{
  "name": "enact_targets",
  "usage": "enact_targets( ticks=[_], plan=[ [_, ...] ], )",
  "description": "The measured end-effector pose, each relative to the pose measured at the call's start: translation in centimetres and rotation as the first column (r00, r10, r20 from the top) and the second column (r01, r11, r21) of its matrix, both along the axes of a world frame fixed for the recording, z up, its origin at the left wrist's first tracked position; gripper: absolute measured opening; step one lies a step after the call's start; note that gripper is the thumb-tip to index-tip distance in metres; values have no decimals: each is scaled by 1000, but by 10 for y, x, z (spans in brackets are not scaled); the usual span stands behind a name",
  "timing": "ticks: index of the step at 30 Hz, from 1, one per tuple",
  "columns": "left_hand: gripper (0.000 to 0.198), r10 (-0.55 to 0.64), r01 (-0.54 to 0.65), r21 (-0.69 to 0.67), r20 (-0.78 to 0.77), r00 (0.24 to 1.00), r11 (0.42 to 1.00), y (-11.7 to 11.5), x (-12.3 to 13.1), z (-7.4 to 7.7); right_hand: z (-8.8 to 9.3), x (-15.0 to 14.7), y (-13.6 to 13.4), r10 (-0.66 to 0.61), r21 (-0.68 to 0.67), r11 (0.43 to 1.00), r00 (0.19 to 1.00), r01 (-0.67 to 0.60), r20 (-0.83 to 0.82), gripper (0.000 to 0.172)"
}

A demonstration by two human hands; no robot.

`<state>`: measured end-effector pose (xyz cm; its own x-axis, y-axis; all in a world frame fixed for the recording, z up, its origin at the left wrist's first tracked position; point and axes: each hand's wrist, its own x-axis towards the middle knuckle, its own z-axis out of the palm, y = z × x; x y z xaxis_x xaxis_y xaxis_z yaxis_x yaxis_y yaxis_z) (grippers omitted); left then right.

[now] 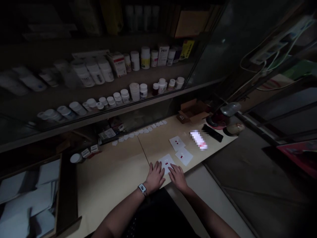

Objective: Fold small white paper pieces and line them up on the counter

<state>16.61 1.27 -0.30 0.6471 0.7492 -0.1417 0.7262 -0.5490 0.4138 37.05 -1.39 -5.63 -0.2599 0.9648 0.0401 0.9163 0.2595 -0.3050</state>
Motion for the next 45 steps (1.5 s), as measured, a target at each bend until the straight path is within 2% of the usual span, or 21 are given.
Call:
enact_targets(
  ticks=[4, 9, 14, 20, 26, 31, 39, 45],
  plan=[
    [43, 209, -208, 54, -7, 978, 977, -7, -28, 0, 2, -25, 8, 87, -10, 996, 996, -87, -30, 31],
    [39, 448, -444, 77, -45, 893, 893, -22, -72, -5, 5, -71, 20, 200, -42, 978, 977, -204, -78, 31],
    [39, 579, -571, 107, -75, 812, 814, -44, -105, -11, 10, -124, 27, 329, -61, 940, 939, -336, -100, 32],
    [45, 592, -590, 52, -107, 799, 806, -68, -132, -21, 12, -168, 31, 420, -76, 899, 898, -432, -132, 31],
    [48, 556, -560, 16, -137, 820, 829, -77, -149, -24, 17, -191, 32, 460, -88, 878, 881, -470, -113, 29],
    [49, 540, -546, -15, -134, 831, 838, -77, -154, -22, 23, -196, 35, 479, -114, 867, 874, -485, -80, 27],
    [46, 571, -576, 6, -149, 808, 817, -76, -149, -20, 29, -201, 34, 488, -151, 859, 871, -490, -51, 27],
    [46, 576, -599, -78, -205, 792, 797, -72, -147, -7, 28, -199, 37, 517, -176, 833, 851, -524, -89, 29]
  ],
)
